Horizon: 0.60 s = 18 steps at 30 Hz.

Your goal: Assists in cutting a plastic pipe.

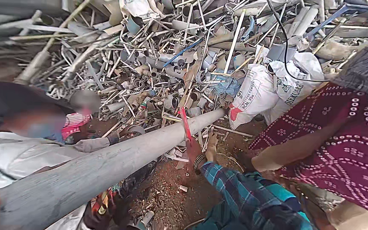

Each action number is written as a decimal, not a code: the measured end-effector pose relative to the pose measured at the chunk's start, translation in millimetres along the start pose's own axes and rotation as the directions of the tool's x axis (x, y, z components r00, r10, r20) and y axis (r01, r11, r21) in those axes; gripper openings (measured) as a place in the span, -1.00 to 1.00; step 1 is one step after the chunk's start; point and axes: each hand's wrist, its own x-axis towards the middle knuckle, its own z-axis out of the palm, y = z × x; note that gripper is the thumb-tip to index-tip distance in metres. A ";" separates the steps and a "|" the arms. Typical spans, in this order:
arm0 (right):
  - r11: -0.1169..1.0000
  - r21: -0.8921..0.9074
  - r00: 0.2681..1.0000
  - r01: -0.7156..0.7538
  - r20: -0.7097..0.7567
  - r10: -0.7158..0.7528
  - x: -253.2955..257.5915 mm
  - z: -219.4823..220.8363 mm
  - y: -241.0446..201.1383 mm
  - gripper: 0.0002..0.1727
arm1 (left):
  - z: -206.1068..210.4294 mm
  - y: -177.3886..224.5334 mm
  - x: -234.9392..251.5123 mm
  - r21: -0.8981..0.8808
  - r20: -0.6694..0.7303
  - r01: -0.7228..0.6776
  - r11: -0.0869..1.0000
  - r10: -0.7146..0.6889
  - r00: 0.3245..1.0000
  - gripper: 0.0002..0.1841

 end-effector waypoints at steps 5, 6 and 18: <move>0.995 0.104 0.997 0.008 0.075 -0.015 -25.1 20.8 -12.9 -0.52 | 20.9 23.8 -24.0 -0.136 -0.070 0.024 0.990 -0.033 0.997 -0.75; 0.989 0.027 0.977 0.143 0.158 -0.145 -49.6 24.1 -22.4 -0.53 | 25.1 27.2 -27.3 -0.140 -0.087 0.017 0.990 -0.030 0.996 -0.75; 0.999 -0.013 0.999 -0.035 -0.013 0.035 -6.0 11.5 3.0 -0.50 | 31.0 35.5 -34.3 -0.143 -0.164 0.059 0.988 -0.082 0.983 -0.79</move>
